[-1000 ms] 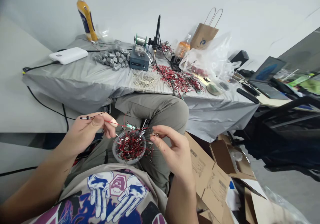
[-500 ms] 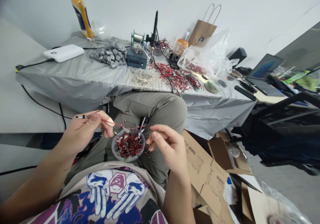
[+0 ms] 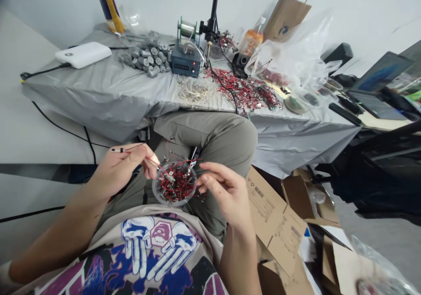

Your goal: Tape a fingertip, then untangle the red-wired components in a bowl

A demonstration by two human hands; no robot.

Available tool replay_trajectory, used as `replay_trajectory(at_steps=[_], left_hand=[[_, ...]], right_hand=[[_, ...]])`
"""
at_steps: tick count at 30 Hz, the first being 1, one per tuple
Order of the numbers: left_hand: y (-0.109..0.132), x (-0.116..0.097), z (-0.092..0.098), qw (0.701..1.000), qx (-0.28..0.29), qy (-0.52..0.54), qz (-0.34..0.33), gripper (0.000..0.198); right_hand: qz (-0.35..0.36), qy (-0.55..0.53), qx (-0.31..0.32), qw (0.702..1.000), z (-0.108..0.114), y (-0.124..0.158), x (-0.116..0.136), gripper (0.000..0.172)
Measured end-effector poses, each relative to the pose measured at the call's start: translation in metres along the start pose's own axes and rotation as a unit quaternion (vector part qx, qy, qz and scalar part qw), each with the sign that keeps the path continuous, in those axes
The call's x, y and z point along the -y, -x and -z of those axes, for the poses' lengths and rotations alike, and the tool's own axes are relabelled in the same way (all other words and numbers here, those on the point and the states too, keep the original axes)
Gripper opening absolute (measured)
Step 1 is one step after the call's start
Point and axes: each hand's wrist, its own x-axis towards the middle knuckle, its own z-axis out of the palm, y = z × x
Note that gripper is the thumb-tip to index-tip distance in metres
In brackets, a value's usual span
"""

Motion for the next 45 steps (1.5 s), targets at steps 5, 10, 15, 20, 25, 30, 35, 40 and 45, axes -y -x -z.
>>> replay_trajectory(at_steps=[5,10,15,20,25,30,35,40,45], left_hand=[[0.000,0.002,0.000,1.000,0.015,-0.014,0.020,0.048],[0.001,0.000,0.000,1.000,0.010,-0.013,0.021,0.047],[-0.002,0.001,0.001,1.000,-0.004,-0.019,0.014,0.047],[-0.005,-0.002,-0.001,1.000,-0.008,-0.023,0.008,0.048],[-0.002,-0.003,0.000,0.999,-0.024,-0.038,0.011,0.049],[-0.005,0.003,0.002,0.998,-0.035,-0.045,0.002,0.044],[-0.008,-0.002,-0.001,0.998,-0.024,-0.050,-0.008,0.046],[-0.006,0.000,-0.002,0.999,-0.026,-0.041,-0.019,0.048],[-0.008,0.017,0.002,0.998,-0.033,-0.055,0.011,0.046]], right_hand=[[-0.017,-0.011,-0.008,1.000,0.000,0.000,-0.007,0.019],[-0.003,-0.018,-0.015,1.000,-0.001,0.001,-0.010,0.018],[0.014,-0.012,-0.036,0.999,0.000,0.001,-0.011,0.018],[0.011,-0.003,-0.024,1.000,-0.001,0.001,-0.009,0.019],[0.023,-0.010,-0.034,0.999,-0.003,0.002,-0.008,0.019],[0.012,0.007,-0.053,0.999,-0.002,-0.001,-0.013,0.019],[0.024,0.021,-0.077,0.996,-0.003,0.000,-0.011,0.018],[0.008,0.031,-0.070,0.997,-0.002,0.005,-0.009,0.019],[-0.001,0.031,-0.076,0.997,-0.002,0.001,-0.018,0.015]])
